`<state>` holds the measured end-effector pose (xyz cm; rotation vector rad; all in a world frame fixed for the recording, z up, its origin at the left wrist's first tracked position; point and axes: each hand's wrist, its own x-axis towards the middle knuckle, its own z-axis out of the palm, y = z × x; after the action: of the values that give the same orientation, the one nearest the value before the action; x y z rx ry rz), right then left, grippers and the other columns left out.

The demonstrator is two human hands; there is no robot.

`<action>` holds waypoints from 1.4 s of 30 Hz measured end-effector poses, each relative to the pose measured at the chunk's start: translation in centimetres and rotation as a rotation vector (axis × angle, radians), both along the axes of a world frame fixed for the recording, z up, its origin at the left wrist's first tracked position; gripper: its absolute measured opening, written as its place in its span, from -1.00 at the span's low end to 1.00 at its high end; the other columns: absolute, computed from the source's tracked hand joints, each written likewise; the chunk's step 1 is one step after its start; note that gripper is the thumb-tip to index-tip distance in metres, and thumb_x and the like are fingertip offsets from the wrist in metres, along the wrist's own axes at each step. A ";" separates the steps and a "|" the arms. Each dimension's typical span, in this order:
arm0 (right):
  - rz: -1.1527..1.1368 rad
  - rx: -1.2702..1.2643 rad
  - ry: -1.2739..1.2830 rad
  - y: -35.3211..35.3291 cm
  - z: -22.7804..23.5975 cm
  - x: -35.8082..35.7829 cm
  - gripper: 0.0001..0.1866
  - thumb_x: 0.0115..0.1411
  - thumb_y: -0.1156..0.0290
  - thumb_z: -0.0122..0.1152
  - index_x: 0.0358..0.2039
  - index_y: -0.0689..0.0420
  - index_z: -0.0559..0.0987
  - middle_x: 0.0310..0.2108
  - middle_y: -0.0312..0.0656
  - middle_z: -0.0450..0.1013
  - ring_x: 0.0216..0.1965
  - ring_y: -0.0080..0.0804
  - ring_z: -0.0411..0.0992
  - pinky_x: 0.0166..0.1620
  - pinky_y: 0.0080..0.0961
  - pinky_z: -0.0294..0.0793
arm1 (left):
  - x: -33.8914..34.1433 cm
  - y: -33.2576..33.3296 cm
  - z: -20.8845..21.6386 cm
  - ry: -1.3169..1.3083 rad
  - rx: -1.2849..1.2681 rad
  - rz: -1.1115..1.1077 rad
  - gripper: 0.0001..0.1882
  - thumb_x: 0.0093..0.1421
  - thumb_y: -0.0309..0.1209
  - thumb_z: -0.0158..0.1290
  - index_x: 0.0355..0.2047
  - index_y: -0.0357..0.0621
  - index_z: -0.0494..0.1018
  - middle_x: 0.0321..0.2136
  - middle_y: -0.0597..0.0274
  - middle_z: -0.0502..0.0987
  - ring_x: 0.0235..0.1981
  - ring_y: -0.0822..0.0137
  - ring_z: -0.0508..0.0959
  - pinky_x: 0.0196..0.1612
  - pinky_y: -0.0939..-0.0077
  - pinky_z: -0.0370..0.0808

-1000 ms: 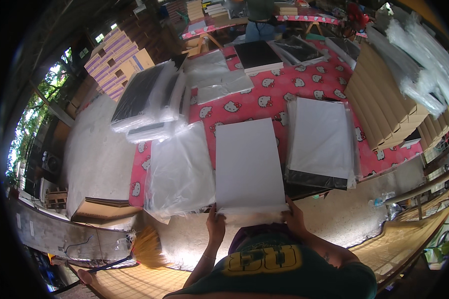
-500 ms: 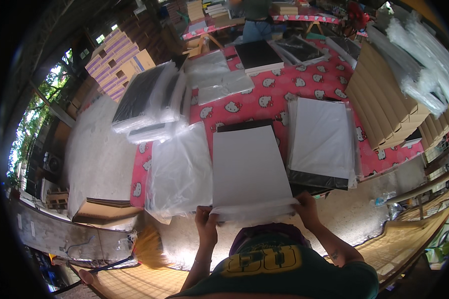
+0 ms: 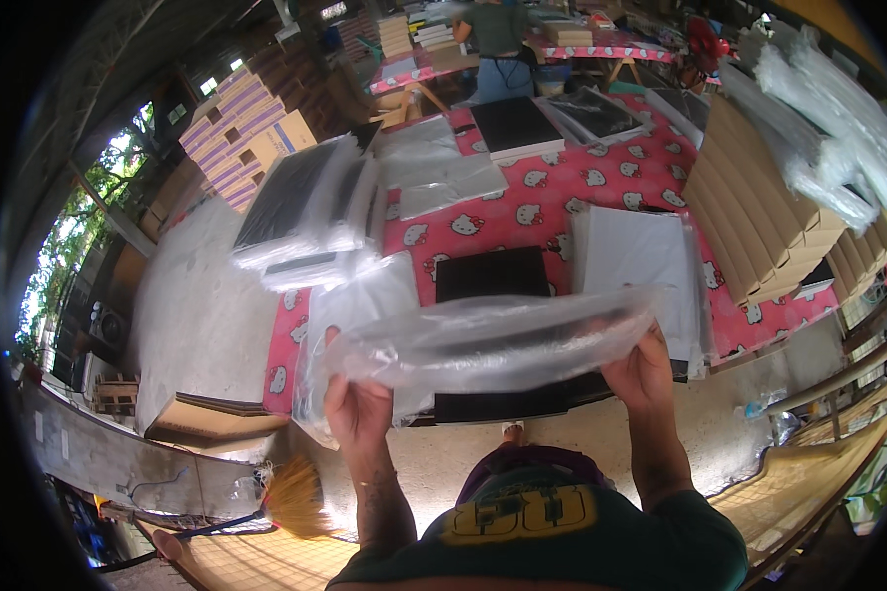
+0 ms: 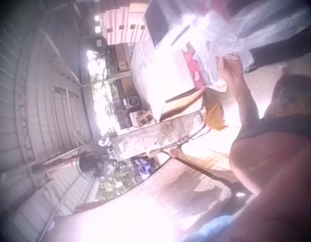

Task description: The person picks up paper products and slides them into plastic bags by hand, placing the bagged items onto a stack on a table.

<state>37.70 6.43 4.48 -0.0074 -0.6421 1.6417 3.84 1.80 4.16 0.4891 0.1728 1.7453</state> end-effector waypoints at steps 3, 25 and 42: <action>-0.053 -0.086 0.015 1.2 1.0 -1.0 -0.69 0.28 0.46 -0.03 0.03 0.17 0.37 -0.05 -0.12 0.44 0.00 -0.30 0.42 0.11 -0.25 0.36 | 0.6 2.4 -1.3 0.076 -0.162 0.033 -0.64 0.18 -0.46 0.02 0.01 -0.10 0.34 -0.03 0.20 0.46 0.03 0.27 0.44 0.14 0.26 0.34; -0.406 -0.572 -1.013 7.2 -19.0 -1.3 -0.79 0.20 0.36 0.14 -0.15 0.10 0.47 -0.34 -0.30 0.36 -0.23 -0.44 0.37 -0.11 -0.48 0.37 | 5.2 6.7 -13.8 0.935 -0.627 0.124 -0.67 0.24 -0.19 0.03 -0.24 -0.25 0.41 -0.24 0.19 0.44 -0.25 0.34 0.41 -0.08 0.44 0.35; -0.684 -0.499 -0.226 5.5 -16.4 10.2 -0.78 0.20 0.53 0.04 -0.11 0.16 0.43 -0.18 -0.22 0.45 -0.12 -0.39 0.42 -0.02 -0.25 0.41 | 9.1 4.8 -14.9 1.001 -0.502 -0.125 -0.67 0.27 -0.20 0.00 -0.26 -0.28 0.46 -0.46 0.19 0.52 -0.43 0.39 0.56 -0.29 0.50 0.56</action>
<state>47.92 11.94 -11.91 -0.7085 -0.3229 1.0962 12.93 6.59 -10.71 0.9286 1.2207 1.1353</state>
